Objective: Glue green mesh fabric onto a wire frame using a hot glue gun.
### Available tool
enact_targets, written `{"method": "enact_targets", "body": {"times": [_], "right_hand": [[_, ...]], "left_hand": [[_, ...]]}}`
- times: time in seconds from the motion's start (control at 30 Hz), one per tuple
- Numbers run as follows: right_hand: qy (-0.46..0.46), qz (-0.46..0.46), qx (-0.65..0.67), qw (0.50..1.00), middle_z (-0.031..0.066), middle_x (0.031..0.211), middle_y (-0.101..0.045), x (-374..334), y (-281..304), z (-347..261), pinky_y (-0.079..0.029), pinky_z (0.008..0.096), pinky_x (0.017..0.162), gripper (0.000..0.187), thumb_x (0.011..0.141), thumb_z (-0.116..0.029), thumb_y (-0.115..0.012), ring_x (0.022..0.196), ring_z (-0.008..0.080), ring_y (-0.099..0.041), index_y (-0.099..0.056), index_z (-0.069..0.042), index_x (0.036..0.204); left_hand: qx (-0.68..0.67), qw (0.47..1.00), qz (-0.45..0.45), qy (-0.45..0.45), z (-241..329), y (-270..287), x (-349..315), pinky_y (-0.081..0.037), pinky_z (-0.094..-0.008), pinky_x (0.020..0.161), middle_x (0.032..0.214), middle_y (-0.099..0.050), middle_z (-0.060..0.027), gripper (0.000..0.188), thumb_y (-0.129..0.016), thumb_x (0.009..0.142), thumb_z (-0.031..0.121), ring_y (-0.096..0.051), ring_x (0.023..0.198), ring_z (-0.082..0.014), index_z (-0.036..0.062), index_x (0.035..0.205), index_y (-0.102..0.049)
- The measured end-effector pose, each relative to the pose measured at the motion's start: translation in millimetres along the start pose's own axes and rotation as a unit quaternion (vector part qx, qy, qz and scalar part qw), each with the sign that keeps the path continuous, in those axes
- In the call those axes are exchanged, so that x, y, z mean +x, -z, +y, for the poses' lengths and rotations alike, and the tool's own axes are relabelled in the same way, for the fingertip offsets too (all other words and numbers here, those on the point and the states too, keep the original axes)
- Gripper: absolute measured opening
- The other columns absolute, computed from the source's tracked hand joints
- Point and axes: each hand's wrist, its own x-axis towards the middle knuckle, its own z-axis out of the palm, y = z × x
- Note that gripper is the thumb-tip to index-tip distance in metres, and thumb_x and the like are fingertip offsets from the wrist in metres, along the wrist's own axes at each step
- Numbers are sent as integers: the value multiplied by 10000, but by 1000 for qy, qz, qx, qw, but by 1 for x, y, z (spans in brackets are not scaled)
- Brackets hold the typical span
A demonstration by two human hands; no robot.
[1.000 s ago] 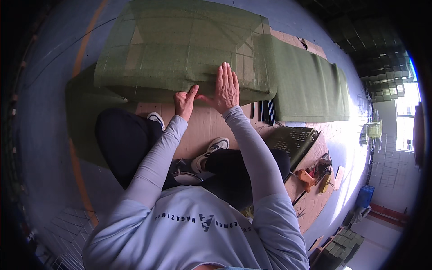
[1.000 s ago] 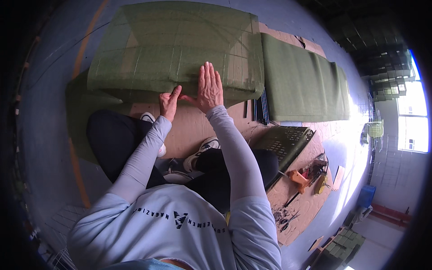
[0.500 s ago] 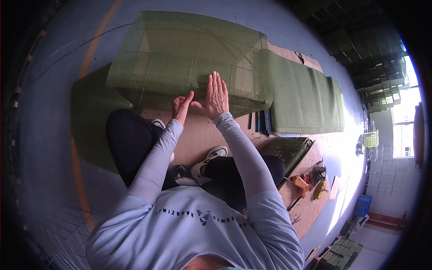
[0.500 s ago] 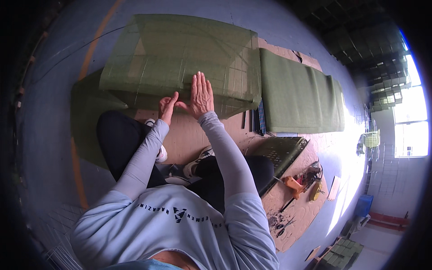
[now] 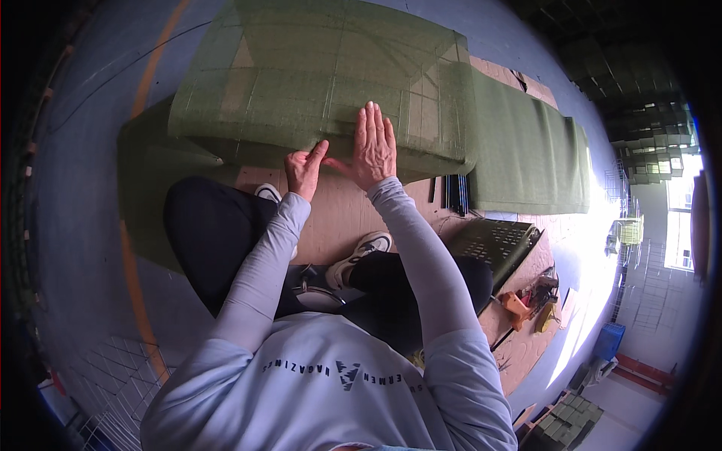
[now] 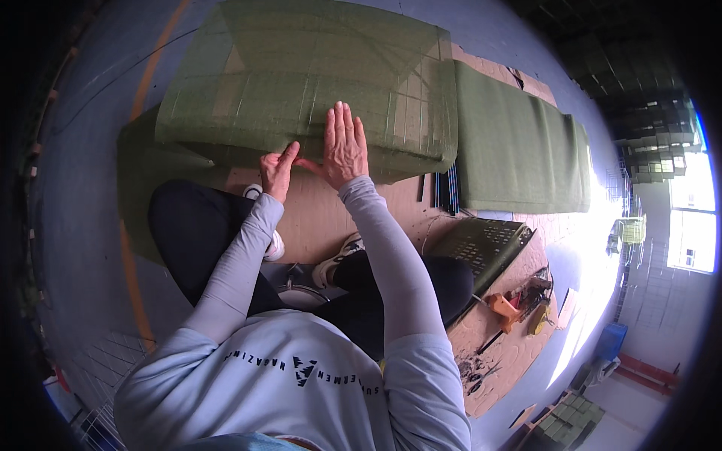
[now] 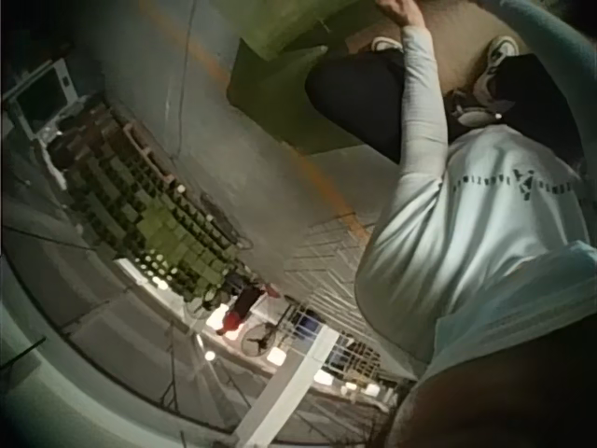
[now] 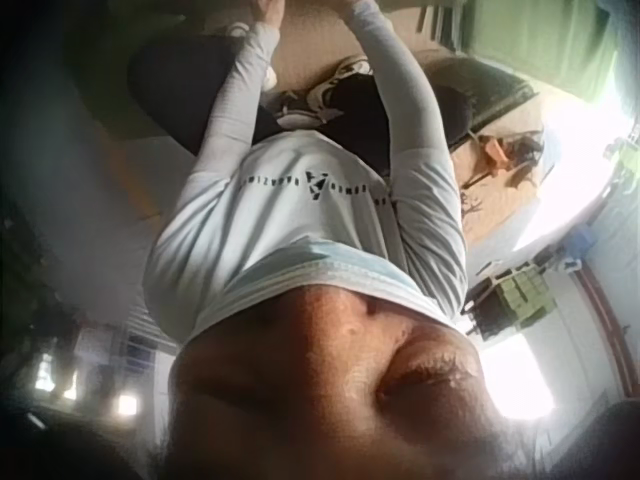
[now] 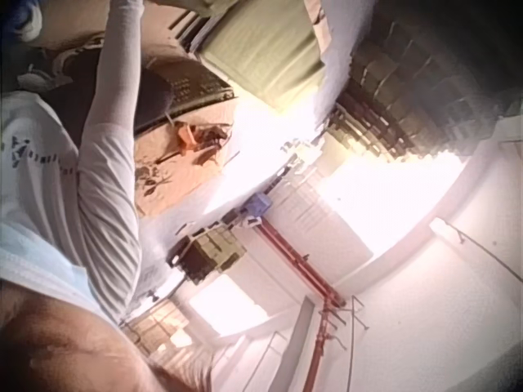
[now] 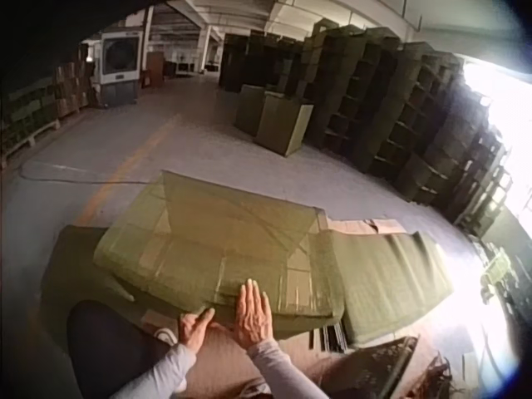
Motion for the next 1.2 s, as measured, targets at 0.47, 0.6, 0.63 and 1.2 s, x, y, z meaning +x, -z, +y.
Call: {"method": "enact_targets", "body": {"times": [0.47, 0.6, 0.63, 1.2], "right_hand": [[20, -40, -28, 999, 147, 1351, -219, 13, 11, 26, -156, 404, 1021, 915, 695, -626, -426, 1257, 247, -209, -149, -7, 1309], [-16, -31, -37, 999, 110, 1359, -219, 11, 6, 29, -163, 397, 1021, 912, 676, -586, -475, 1260, 212, -207, -148, -21, 1312], [-29, -20, -42, 998, 100, 1361, -219, 11, 7, 28, -165, 398, 1020, 914, 670, -579, -485, 1262, 203, -205, -149, -24, 1313], [-18, 18, -62, 998, 64, 1353, -249, 9, -2, 18, -177, 401, 1014, 809, 731, -576, -388, 1257, 176, -215, -193, -44, 1308]], "left_hand": [[-53, 998, -17, 28, -18, 1, 2, -413, -223, 533, 584, -591, -40, 408, -631, 747, 358, -522, 548, -75, -34, 636, -617], [-46, 998, -31, 19, -3, -3, 2, -424, -245, 589, 598, -594, -62, 472, -600, 753, 418, -534, 562, -103, -41, 645, -615], [-46, 998, -38, 19, -5, -4, 2, -424, -245, 589, 598, -594, -62, 472, -600, 753, 418, -534, 562, -103, -41, 645, -615], [-35, 999, -27, 31, -7, -1, 3, -431, -238, 608, 625, -612, -79, 451, -604, 758, 395, -542, 576, -108, -41, 645, -624]]}}
